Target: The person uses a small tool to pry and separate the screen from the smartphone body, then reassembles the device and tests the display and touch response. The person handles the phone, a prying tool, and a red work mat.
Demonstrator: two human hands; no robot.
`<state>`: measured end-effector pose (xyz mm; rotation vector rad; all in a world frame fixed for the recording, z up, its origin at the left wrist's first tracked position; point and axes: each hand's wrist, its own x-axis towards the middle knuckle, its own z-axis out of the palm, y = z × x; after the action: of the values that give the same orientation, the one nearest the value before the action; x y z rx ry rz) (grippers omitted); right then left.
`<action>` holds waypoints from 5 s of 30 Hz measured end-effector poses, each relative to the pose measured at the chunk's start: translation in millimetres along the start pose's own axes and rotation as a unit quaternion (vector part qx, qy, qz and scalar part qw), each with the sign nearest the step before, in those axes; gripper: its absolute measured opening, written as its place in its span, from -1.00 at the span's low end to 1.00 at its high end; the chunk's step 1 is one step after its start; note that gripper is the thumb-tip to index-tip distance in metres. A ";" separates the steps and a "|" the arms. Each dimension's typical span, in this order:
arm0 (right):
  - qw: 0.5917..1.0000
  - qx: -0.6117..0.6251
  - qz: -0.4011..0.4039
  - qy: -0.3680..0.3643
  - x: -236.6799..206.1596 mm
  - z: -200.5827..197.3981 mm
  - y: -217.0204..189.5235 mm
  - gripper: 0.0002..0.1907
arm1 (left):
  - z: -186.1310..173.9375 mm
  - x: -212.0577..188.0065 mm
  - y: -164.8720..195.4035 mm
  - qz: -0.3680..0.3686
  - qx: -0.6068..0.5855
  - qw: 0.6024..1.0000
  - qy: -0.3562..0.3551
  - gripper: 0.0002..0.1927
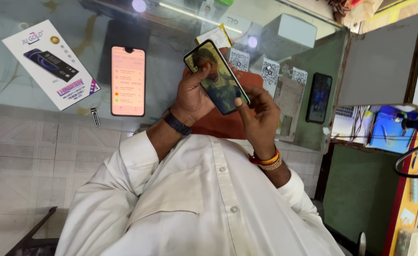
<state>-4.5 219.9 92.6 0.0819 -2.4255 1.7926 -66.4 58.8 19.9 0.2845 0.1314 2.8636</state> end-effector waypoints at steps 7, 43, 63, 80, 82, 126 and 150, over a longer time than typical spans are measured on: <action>0.997 0.023 0.049 -0.052 -16.3 -9.4 17.9 -0.70 | -13.4 0.4 -16.2 -0.021 0.050 0.997 0.048 -0.65; 0.974 -0.192 -0.119 -0.025 30.6 -4.5 -32.3 -0.74 | -28.8 -10.1 -39.0 -0.105 0.172 0.979 0.031 -0.75; 0.959 -0.229 -0.166 0.026 28.0 5.4 -30.6 -0.89 | -23.8 -1.0 -17.3 -0.016 0.250 0.968 0.027 -0.66; 0.950 -0.259 -0.173 0.006 26.9 10.9 -43.1 -0.83 | -23.1 -2.4 -6.6 -0.027 0.277 0.960 -0.006 -0.84; 0.946 -0.273 -0.177 0.014 27.5 12.2 -44.8 -0.84 | -20.3 -2.3 -4.2 -0.020 0.312 0.949 -0.031 -0.81; 0.870 -0.398 -0.281 -0.070 2.4 -4.0 -0.8 -0.68 | -22.3 -6.0 23.7 0.021 0.550 0.820 -0.158 -0.82; 0.995 -0.082 -0.053 -0.025 0.1 4.4 8.7 -0.77 | -3.1 -12.6 -26.8 -0.001 0.295 0.948 0.119 -0.16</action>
<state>-5.9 218.3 83.2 0.2366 -2.5411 1.5592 -48.5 81.0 11.5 0.0412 1.0376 2.7725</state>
